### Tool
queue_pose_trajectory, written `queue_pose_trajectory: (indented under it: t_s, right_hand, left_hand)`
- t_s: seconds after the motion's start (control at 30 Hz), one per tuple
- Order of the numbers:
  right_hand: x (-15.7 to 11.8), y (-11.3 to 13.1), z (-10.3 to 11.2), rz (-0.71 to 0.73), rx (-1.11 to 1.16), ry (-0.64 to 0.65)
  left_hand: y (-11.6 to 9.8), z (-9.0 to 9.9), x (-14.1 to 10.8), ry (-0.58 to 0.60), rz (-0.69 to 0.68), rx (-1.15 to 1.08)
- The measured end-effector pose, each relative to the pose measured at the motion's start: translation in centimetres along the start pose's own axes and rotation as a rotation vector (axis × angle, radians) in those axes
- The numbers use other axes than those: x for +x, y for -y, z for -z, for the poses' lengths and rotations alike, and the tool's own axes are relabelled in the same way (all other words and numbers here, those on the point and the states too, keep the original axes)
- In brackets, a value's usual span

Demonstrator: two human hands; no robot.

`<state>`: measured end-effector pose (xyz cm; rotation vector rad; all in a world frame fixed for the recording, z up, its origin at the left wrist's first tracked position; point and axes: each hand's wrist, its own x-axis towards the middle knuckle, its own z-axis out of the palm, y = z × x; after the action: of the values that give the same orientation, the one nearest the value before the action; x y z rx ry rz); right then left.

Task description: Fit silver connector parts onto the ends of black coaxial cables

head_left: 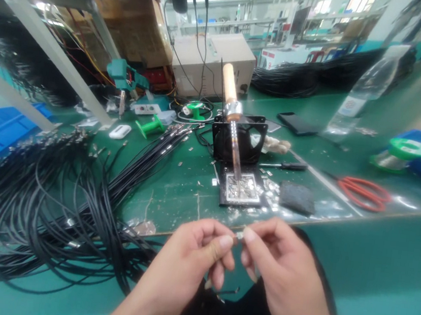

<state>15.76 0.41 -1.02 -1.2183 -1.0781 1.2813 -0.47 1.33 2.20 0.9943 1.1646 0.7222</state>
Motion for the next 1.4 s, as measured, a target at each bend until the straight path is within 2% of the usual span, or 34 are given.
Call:
queue_pose_trajectory:
  t_s: [0.23,0.43,0.57,0.73,0.97,1.4]
  right_hand:
    - [0.2,-0.9,0.1,0.122,-0.016,-0.067]
    - [1.2,-1.0,0.2,0.204,-0.052,-0.089]
    - [2.2,-1.1,0.1,0.241,-0.062,-0.113]
    - [3.2,-1.2,0.1,0.263,-0.094,-0.125]
    - [4.2,-0.6,0.1,0.258,-0.13,-0.155]
    - [4.5,0.0,-0.1,0.279,-0.143,-0.155]
  left_hand:
    - [0.3,0.2,0.5,-0.11,-0.149,0.178]
    - [0.3,0.2,1.4,-0.25,-0.377,0.441]
    - [0.3,0.2,2.1,-0.297,-0.49,0.512]
    - [-0.2,0.0,2.9,-0.327,-0.517,0.53]
    - [-0.8,-0.1,3.7,-0.366,-0.477,0.569]
    - [-1.2,0.0,4.0,-0.39,-0.48,0.548]
